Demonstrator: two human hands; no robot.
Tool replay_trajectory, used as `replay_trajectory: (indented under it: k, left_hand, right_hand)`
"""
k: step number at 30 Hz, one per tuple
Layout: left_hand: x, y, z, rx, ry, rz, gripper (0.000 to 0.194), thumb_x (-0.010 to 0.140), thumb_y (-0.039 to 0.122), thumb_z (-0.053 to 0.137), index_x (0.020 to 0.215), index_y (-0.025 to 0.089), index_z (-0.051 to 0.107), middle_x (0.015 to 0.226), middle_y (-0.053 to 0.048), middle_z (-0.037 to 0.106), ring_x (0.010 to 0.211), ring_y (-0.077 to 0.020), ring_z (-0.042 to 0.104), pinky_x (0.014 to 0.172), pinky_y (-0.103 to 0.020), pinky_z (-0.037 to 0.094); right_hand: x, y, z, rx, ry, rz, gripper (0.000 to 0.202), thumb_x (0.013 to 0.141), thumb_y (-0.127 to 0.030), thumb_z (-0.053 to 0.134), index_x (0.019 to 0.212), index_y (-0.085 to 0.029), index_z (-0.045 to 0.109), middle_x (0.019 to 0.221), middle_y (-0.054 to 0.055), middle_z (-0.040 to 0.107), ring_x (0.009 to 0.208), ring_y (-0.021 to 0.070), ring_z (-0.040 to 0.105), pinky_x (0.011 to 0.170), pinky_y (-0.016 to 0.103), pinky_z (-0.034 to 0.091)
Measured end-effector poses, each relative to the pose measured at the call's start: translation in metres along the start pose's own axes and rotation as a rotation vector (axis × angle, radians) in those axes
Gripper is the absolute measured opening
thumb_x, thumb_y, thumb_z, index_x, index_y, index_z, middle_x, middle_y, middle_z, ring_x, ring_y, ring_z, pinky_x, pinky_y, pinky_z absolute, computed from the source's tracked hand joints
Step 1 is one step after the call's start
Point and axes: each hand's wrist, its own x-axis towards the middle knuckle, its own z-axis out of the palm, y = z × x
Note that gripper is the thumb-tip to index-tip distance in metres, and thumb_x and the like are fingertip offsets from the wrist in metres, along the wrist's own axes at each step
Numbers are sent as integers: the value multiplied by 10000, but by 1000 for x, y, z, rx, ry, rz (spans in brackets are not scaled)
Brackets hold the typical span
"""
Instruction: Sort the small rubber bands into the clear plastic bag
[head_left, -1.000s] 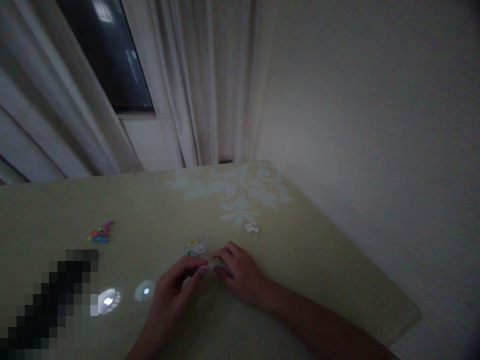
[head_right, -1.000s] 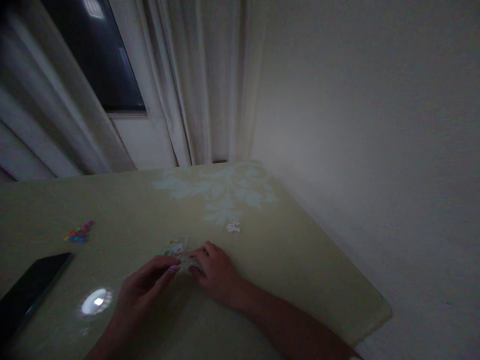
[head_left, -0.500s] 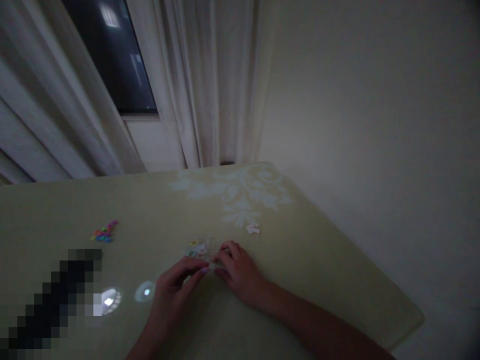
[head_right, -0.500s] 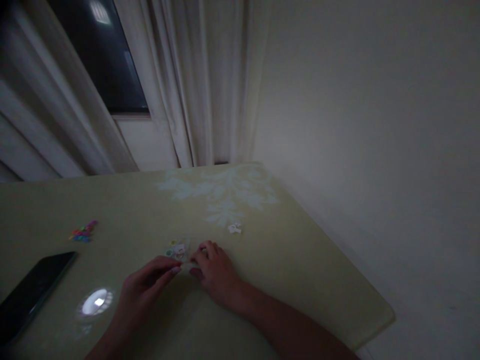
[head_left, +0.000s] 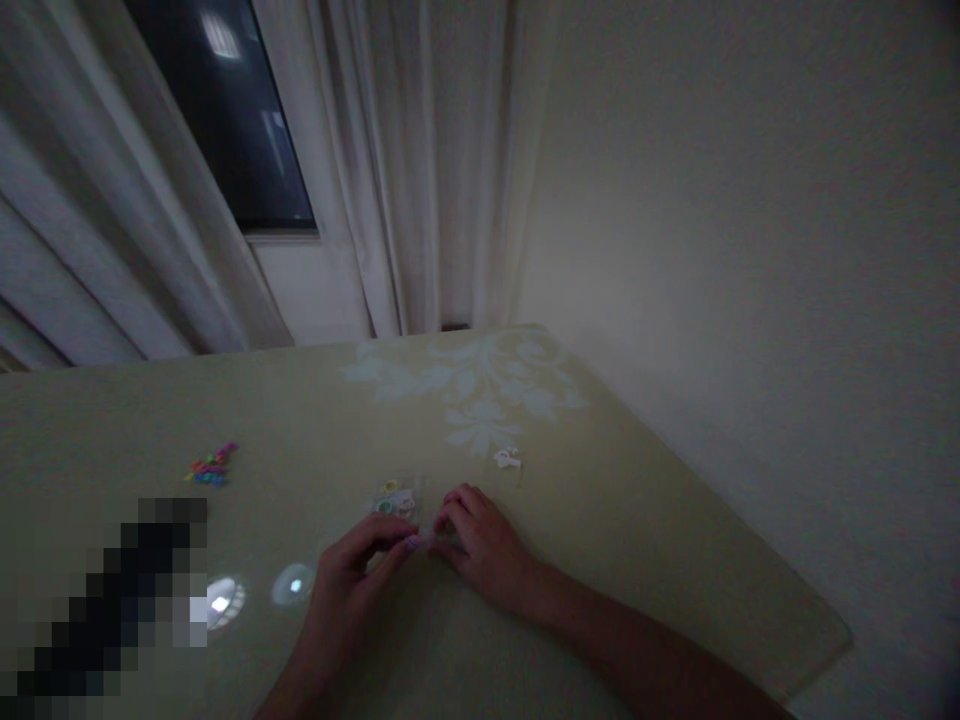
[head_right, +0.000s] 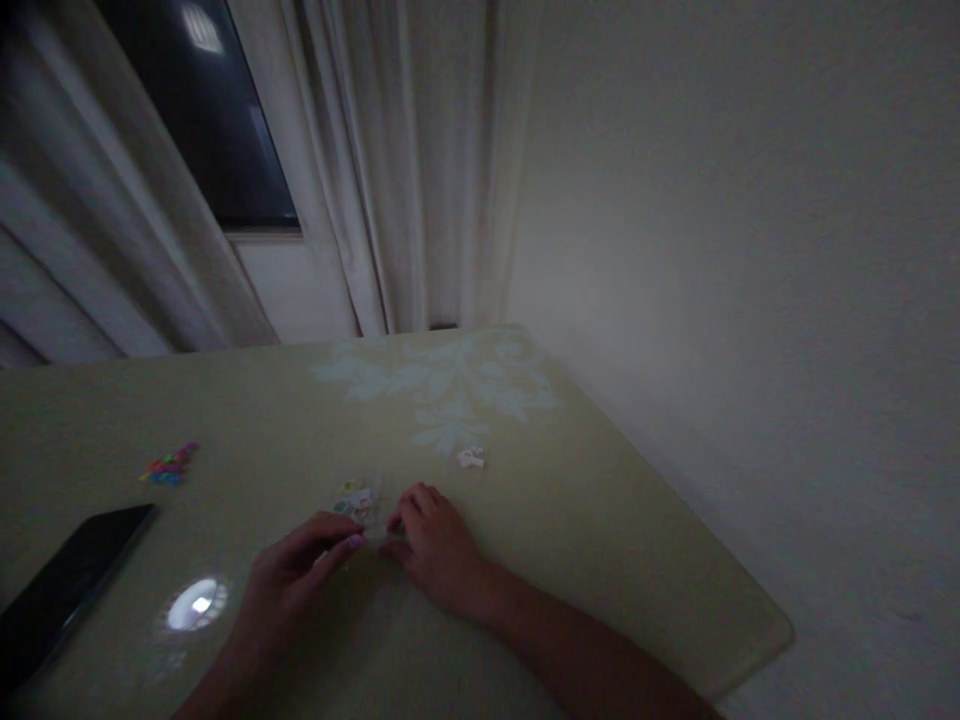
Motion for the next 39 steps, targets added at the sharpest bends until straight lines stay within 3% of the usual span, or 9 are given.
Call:
replay_trajectory:
  k: [8, 12, 17, 21, 26, 31, 35, 39]
  left_hand:
    - [0, 0, 1, 17, 12, -12, 160, 866, 372, 771, 855, 216, 807, 826, -46, 782, 772, -214, 741, 713, -286, 592]
    - [1, 2, 1, 1, 8, 16, 149, 858, 367, 771, 849, 227, 822, 836, -53, 792, 783, -222, 751, 707, -291, 598]
    - [-1, 3, 1, -1, -41, 17, 164, 843, 393, 794, 858, 236, 839, 839, -59, 810, 770, -230, 763, 721, -308, 613]
    - [-3, 2, 3, -15, -59, 33, 186, 864, 389, 780, 926, 225, 843, 865, -72, 818, 777, -236, 765, 707, -312, 614]
    - [-4, 4, 3, -16, -108, 86, 124, 892, 337, 756, 902, 237, 829, 863, -61, 803, 793, -218, 758, 728, -295, 602]
    - [-6, 8, 6, 12, -88, 87, 157, 901, 367, 747, 878, 221, 802, 822, -55, 765, 760, -212, 722, 700, -295, 584]
    - [-10, 10, 14, -6, -67, 8, 224, 925, 419, 728, 873, 208, 782, 810, -54, 753, 743, -204, 712, 670, -278, 576]
    - [-13, 6, 25, -54, 7, -64, 186, 917, 406, 740, 919, 226, 788, 846, -42, 780, 774, -210, 746, 693, -276, 600]
  right_hand:
    - [-2, 4, 10, -184, -57, -61, 49, 1023, -194, 628, 1022, -151, 651, 1148, 122, 628, 1078, 257, 536, 975, 414, 446]
    - [-3, 1, 3, 175, 12, -40, 109, 1058, -238, 564, 974, -181, 604, 1101, 82, 588, 1028, 211, 539, 939, 357, 458]
    - [-2, -9, -6, 726, 0, -27, 336, 1052, -497, 554, 897, -200, 587, 987, 25, 543, 930, 173, 545, 871, 304, 443]
    - [-3, -12, -5, 856, -76, 3, 393, 1004, -572, 613, 898, -194, 622, 986, 22, 555, 935, 175, 548, 886, 313, 422]
    - [-3, -12, -5, 941, -67, 28, 467, 970, -640, 631, 851, -188, 605, 917, 10, 541, 877, 168, 534, 850, 310, 415]
    - [-3, -13, -3, 970, -42, 71, 496, 890, -669, 717, 833, -188, 610, 901, 5, 541, 832, 155, 519, 789, 293, 418]
    - [-4, -12, 0, 848, 95, 101, 498, 736, -616, 883, 884, -193, 666, 837, -23, 519, 691, 121, 446, 631, 257, 370]
    - [-5, -7, 1, 631, 213, 58, 395, 816, -568, 845, 896, -189, 767, 869, 19, 600, 664, 123, 477, 607, 267, 390]
